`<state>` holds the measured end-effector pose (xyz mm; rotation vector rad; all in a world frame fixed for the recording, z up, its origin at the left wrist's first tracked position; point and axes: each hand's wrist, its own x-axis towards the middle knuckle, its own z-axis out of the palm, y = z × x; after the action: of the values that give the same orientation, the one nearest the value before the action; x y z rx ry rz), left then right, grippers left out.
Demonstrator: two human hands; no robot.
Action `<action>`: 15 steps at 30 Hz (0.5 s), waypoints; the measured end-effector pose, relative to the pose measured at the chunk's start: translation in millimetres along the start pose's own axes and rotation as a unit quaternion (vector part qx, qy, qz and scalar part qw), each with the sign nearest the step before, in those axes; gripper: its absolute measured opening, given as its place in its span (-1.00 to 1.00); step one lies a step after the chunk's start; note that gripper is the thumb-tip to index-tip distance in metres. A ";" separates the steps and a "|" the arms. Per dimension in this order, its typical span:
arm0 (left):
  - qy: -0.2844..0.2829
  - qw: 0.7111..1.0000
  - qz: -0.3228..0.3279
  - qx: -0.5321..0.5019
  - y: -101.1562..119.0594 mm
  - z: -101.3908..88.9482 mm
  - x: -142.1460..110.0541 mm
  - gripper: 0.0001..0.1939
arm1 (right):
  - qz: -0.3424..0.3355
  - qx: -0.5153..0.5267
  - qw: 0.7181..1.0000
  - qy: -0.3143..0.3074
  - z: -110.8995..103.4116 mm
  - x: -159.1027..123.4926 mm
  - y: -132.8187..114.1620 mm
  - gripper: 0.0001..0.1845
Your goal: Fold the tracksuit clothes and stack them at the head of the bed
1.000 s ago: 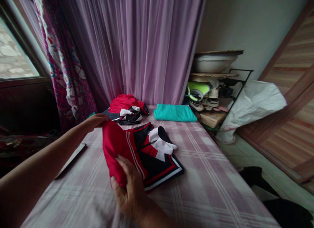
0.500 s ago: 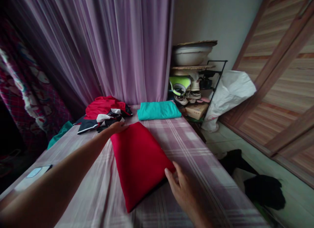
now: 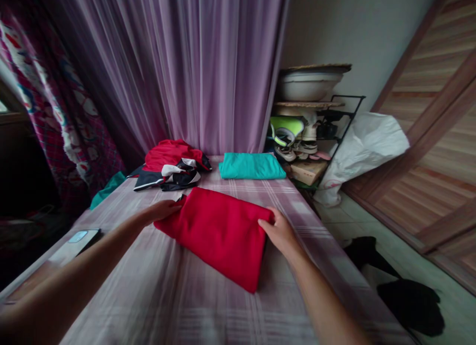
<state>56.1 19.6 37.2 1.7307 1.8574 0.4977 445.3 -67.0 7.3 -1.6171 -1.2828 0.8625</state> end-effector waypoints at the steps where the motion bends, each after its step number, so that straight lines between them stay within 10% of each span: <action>1: -0.019 1.000 -0.006 0.006 -10.1 -2.8 -17.9 -0.69 | 0.009 -0.014 1.000 0.008 2.4 12.4 -3.3 -0.35; 6: -0.016 0.998 -0.023 0.065 -35.0 -16.1 -73.1 -0.61 | 0.033 -0.259 0.965 -0.007 25.8 33.8 -23.1 -0.46; 15: 0.021 0.995 0.004 0.097 8.4 -2.0 -39.7 -0.64 | 0.036 -0.300 0.952 0.048 31.9 11.4 -32.7 -0.41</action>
<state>62.4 -18.6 49.4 1.8665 1.9852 0.3679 407.1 -46.4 25.5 -2.1561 -1.5132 0.4399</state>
